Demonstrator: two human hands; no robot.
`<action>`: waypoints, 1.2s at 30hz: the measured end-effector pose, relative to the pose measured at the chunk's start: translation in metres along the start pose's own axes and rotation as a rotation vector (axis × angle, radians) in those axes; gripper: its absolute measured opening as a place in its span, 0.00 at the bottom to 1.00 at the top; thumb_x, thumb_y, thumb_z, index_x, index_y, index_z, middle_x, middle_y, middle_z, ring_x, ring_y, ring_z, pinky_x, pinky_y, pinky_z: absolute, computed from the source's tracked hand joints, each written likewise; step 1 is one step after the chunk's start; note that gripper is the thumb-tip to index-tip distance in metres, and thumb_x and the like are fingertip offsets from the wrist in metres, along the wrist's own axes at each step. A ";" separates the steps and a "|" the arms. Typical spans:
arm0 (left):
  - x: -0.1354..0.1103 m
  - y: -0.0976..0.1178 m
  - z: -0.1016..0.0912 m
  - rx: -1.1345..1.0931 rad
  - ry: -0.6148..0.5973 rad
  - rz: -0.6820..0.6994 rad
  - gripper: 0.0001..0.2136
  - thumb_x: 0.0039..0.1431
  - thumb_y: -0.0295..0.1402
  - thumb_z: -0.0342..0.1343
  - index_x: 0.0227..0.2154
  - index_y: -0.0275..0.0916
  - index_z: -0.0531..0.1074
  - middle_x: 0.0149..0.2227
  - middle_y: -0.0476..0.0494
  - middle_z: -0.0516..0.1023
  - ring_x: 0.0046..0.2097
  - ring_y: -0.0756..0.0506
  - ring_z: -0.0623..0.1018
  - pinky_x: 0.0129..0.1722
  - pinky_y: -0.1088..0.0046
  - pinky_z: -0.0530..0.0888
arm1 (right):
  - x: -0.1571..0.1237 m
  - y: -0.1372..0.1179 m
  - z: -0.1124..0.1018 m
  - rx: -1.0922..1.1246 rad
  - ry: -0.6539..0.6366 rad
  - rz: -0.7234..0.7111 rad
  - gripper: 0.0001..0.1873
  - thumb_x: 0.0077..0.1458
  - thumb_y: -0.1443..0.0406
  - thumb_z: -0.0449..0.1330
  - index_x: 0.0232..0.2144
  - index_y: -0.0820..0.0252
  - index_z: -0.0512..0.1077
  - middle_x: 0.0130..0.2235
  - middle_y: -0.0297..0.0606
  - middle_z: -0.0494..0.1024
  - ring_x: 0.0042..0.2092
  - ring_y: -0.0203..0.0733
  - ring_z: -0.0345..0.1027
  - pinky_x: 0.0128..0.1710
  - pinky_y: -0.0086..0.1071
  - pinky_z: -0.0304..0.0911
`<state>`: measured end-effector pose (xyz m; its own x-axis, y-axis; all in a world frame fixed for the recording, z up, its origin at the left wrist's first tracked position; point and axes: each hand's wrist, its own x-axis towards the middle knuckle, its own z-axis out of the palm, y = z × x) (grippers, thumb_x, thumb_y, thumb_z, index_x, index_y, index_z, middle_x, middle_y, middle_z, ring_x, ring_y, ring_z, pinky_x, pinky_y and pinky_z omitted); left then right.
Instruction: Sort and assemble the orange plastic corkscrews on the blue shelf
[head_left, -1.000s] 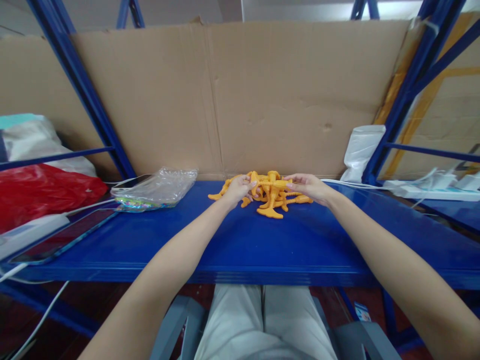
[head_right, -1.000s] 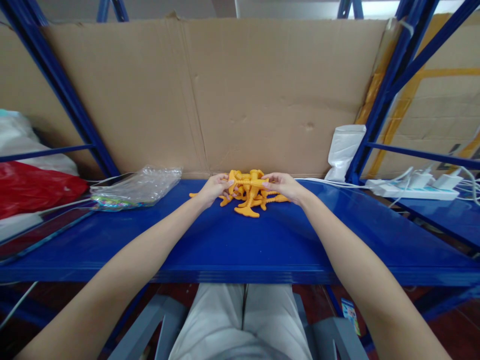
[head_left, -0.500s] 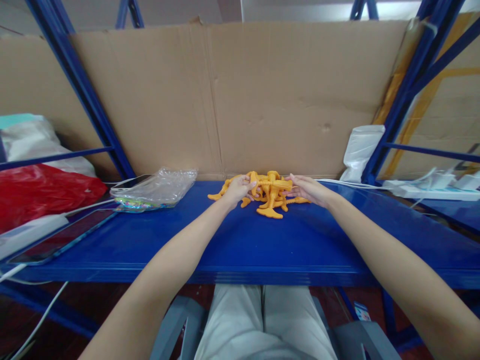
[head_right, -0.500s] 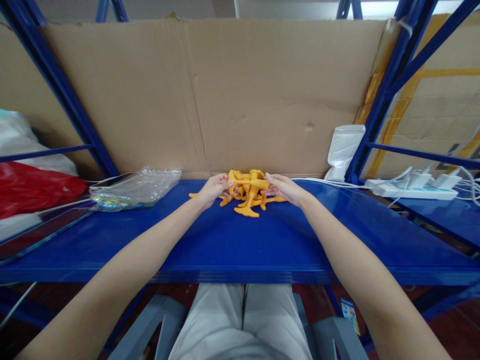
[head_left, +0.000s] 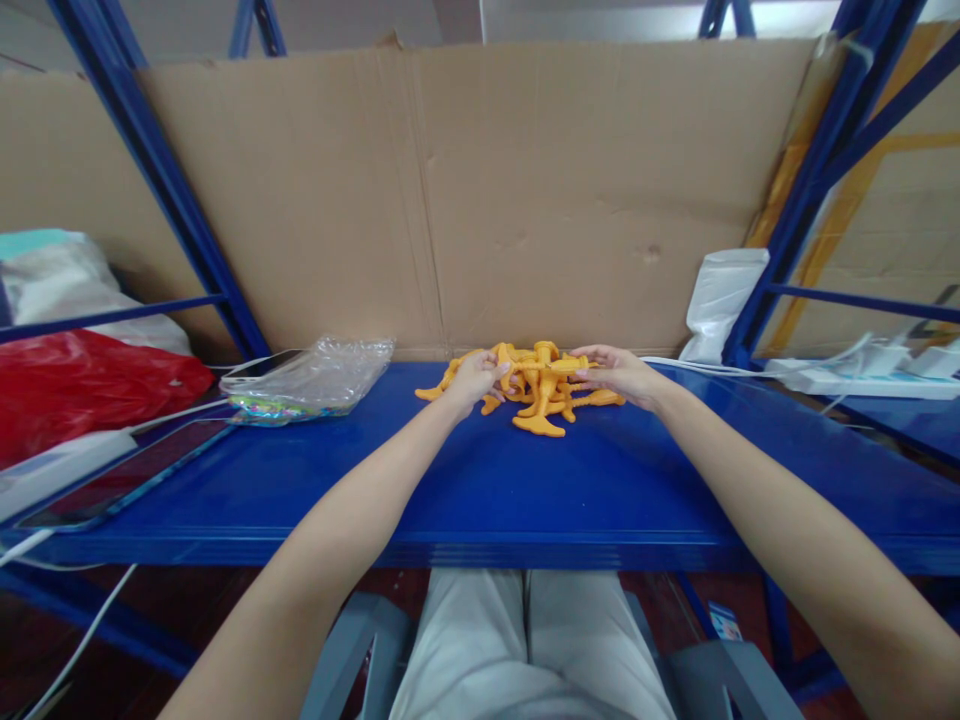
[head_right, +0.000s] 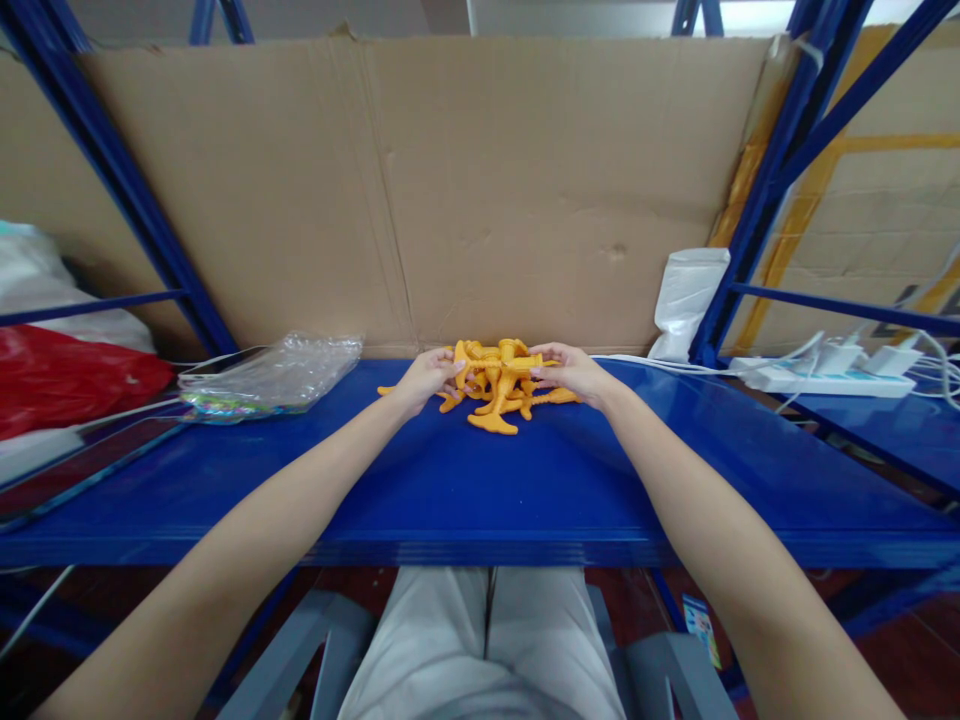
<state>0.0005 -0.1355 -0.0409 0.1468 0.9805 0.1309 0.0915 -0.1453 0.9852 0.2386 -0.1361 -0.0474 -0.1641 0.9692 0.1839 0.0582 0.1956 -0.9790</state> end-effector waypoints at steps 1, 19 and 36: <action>0.000 0.000 0.000 -0.002 0.009 0.000 0.08 0.58 0.21 0.55 0.28 0.36 0.62 0.22 0.48 0.77 0.21 0.51 0.76 0.22 0.79 0.70 | 0.000 0.000 0.000 -0.012 0.005 -0.002 0.17 0.45 0.76 0.65 0.38 0.58 0.73 0.36 0.34 0.79 0.37 0.35 0.75 0.46 0.38 0.73; 0.002 -0.002 -0.001 -0.020 0.017 0.006 0.08 0.59 0.24 0.56 0.29 0.36 0.61 0.23 0.48 0.78 0.19 0.53 0.75 0.18 0.81 0.69 | 0.006 -0.002 -0.031 -0.186 0.240 -0.029 0.16 0.40 0.75 0.64 0.34 0.60 0.70 0.32 0.34 0.78 0.34 0.35 0.73 0.42 0.32 0.69; 0.002 -0.002 0.001 -0.010 -0.007 -0.008 0.10 0.56 0.24 0.60 0.28 0.37 0.62 0.21 0.49 0.76 0.19 0.51 0.75 0.17 0.81 0.68 | 0.011 0.023 -0.094 -1.304 0.397 0.293 0.18 0.51 0.54 0.60 0.20 0.62 0.74 0.23 0.47 0.76 0.30 0.50 0.73 0.27 0.35 0.61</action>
<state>0.0016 -0.1338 -0.0428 0.1527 0.9806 0.1226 0.0824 -0.1362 0.9872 0.3304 -0.1065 -0.0594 0.2877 0.9330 0.2161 0.9422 -0.2352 -0.2386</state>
